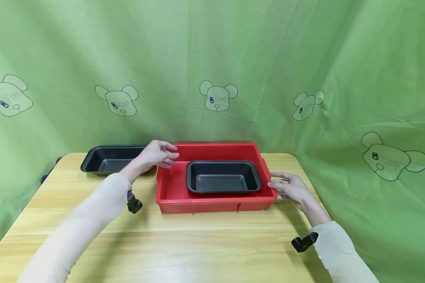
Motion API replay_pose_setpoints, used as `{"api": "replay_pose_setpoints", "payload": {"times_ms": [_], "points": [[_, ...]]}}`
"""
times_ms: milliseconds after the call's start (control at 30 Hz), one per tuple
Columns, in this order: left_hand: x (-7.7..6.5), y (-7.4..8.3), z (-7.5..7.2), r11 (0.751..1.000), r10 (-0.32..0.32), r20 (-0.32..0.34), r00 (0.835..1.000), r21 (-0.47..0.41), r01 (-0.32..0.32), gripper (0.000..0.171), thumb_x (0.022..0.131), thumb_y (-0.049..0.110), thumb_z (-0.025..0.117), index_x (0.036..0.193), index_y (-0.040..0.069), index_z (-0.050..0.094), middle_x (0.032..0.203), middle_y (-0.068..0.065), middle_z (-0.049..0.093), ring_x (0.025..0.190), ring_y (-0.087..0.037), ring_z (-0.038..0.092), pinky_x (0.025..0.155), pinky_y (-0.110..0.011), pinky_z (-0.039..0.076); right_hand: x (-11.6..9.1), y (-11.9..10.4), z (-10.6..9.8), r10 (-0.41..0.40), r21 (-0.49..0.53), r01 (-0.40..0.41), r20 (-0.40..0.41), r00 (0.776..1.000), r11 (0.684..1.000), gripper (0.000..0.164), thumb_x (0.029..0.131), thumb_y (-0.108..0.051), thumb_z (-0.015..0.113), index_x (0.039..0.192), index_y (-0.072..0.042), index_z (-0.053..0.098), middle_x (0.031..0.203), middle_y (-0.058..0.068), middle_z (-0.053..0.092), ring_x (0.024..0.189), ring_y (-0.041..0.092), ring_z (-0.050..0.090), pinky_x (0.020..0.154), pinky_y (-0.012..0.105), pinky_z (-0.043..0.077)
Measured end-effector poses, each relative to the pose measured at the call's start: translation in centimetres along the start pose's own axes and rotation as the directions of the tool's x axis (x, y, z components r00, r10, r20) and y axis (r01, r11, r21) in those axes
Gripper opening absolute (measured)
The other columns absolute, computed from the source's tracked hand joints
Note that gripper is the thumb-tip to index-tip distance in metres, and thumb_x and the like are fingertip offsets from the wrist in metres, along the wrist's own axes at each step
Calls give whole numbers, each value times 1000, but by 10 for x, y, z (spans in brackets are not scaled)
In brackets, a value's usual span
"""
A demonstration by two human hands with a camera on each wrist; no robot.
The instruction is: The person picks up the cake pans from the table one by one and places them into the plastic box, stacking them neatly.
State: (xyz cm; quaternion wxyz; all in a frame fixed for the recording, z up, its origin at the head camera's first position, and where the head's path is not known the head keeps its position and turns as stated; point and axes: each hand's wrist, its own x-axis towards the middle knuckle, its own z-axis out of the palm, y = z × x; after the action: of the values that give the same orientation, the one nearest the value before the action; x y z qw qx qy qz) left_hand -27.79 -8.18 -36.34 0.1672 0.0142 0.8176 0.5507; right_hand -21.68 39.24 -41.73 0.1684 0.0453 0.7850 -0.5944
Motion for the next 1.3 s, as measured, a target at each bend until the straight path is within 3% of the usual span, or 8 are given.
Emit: {"api": "replay_pose_setpoints", "payload": {"times_ms": [167, 433, 733, 933, 1100, 1167, 1233, 1300], "points": [[-7, -4, -17, 1000, 19, -2, 1000, 19, -19, 44, 100, 20, 73, 140, 4, 63, 130, -22, 73, 103, -31, 79, 89, -37, 68, 2, 3, -1, 2, 9, -2, -1, 1000, 1000, 75, 102, -16, 69, 162, 5, 29, 102, -15, 78, 92, 6, 77, 81, 28, 68], [-19, -16, -50, 996, 63, 11, 998, 57, -64, 51, 103, 23, 69, 147, 1, 57, 135, -27, 70, 108, -33, 78, 96, -44, 66, 1, 3, 0, -1, -3, 1, -10, 1000, 1000, 76, 102, -18, 71, 162, 5, 30, 102, -16, 77, 93, 6, 77, 82, 29, 68], [-34, -35, -93, 995, 73, -8, 997, 70, -73, 56, 106, 28, 64, 153, 1, 50, 147, -28, 61, 100, -19, 78, 100, -48, 64, 0, -1, 3, 4, -13, -4, -15, 1000, 1000, 77, 102, -20, 71, 162, 4, 30, 104, -15, 77, 93, 5, 77, 83, 29, 68], [-44, -54, -121, 994, 76, -38, 996, 76, -73, 61, 107, 30, 62, 156, -2, 44, 150, -30, 57, 104, -19, 78, 98, -42, 65, 1, 0, 2, 6, -10, -7, -15, 1000, 1000, 76, 102, -18, 70, 162, 4, 29, 103, -16, 77, 92, 5, 76, 82, 28, 68], [-49, -73, -144, 996, 71, -71, 995, 57, -67, 63, 108, 30, 61, 157, -4, 41, 152, -32, 53, 95, -7, 77, 93, -34, 66, 1, 0, 2, 6, -5, -6, -16, 1000, 1000, 76, 102, -18, 70, 163, 4, 29, 103, -15, 77, 93, 5, 77, 83, 29, 68], [-50, -81, -153, 997, 69, -94, 993, 44, -65, 63, 108, 30, 61, 157, -5, 40, 150, -28, 57, 91, -1, 76, 90, -31, 67, 0, 1, 2, 3, -4, -3, -10, 1000, 1000, 76, 103, -18, 69, 163, 4, 28, 104, -15, 77, 93, 5, 76, 83, 30, 68], [-53, -87, -162, 997, 71, -114, 991, 19, -69, 65, 108, 30, 60, 157, -7, 39, 134, -13, 74, 87, 1, 75, 87, -27, 67, 1, 2, 1, 7, -4, -7, -11, 1000, 1000, 76, 103, -17, 69, 163, 4, 28, 104, -15, 77, 93, 5, 76, 83, 30, 68], [-57, -94, -169, 998, 66, -136, 989, -7, -68, 65, 108, 29, 60, 157, -7, 38, 112, 8, 80, 85, 3, 75, 86, -26, 67, 1, 2, 1, 9, -3, -9, -12, 1000, 1000, 76, 103, -17, 69, 163, 4, 28, 104, -15, 77, 93, 5, 76, 83, 30, 68]]}}
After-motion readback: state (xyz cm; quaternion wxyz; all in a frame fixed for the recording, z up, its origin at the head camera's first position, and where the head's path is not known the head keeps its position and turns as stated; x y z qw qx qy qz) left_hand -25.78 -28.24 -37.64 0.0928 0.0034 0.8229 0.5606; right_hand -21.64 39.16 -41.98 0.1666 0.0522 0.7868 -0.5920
